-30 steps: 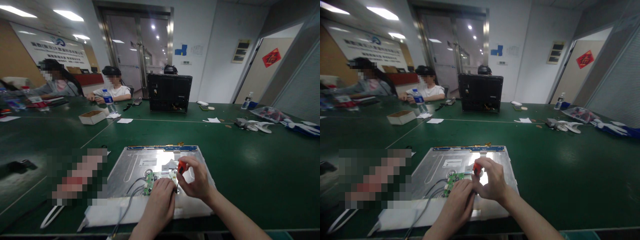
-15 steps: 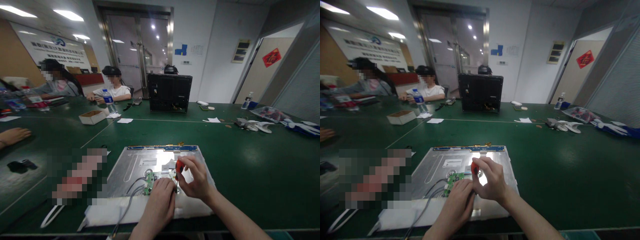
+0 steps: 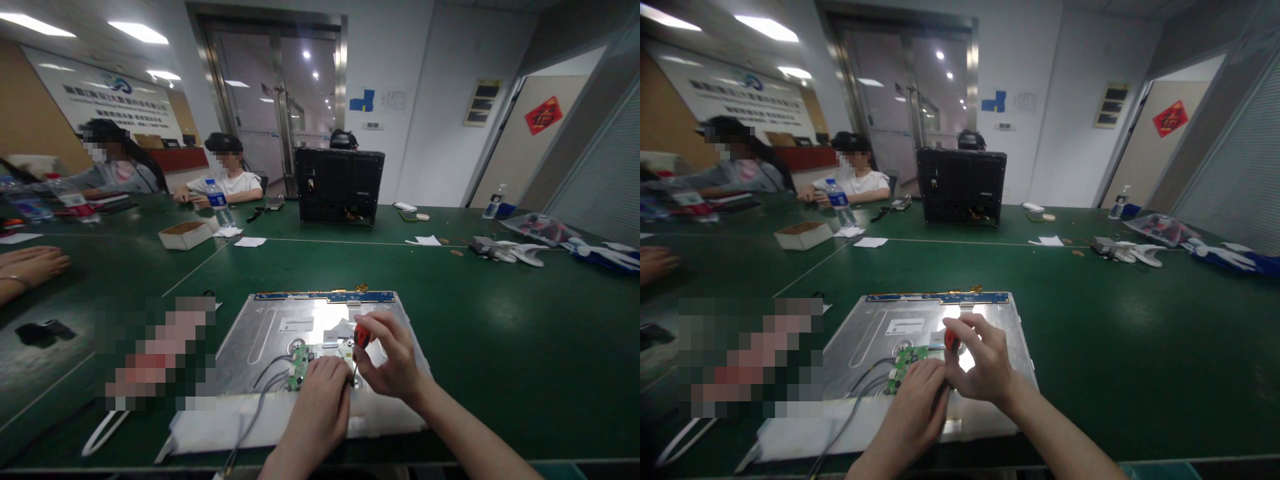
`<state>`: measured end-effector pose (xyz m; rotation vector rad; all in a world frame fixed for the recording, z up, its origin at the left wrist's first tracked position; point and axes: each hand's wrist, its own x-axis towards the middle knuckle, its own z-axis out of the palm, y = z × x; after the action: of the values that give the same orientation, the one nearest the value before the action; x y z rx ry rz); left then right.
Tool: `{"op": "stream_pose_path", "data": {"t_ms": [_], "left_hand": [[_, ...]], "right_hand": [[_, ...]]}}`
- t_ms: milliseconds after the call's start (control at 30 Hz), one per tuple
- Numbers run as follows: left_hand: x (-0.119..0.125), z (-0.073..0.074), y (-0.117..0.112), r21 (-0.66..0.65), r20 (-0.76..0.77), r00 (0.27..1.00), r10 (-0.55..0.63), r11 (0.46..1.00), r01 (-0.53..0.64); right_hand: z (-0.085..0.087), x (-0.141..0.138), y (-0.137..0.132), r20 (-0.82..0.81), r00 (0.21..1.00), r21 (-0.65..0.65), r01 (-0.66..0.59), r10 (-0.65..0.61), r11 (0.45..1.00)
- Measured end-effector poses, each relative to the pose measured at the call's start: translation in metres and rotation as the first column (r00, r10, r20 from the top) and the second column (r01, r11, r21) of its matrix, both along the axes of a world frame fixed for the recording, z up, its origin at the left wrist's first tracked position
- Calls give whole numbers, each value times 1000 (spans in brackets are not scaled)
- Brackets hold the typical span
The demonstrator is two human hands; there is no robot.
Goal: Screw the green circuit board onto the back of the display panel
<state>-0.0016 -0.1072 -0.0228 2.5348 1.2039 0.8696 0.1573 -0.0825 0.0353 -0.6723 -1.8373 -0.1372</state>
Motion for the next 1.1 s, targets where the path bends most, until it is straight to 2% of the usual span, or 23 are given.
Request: {"op": "stream_pose_path", "data": {"t_ms": [167,433,700,967,1100], "left_hand": [[0,-1,0,11,-2,1000,3,1000,-3],[1,-2,0,6,4,1000,13,1000,-13],[0,-2,0,-21,5,1000,-10,1000,10],[1,0,0,-14,5,1000,-2,1000,2],[0,1,-1,-29,-1,1000,-4,1000,3]], "right_hand": [[-1,2,1,-6,999,-4,-38,38,999],[-1,0,1,-4,999,13,36,-36,999],[2,2,1,-8,1000,-17,-1,1,1000],[4,0,-1,-20,999,26,41,-40,999],[3,1,-2,3,1000,-1,-8,8,1000]]}}
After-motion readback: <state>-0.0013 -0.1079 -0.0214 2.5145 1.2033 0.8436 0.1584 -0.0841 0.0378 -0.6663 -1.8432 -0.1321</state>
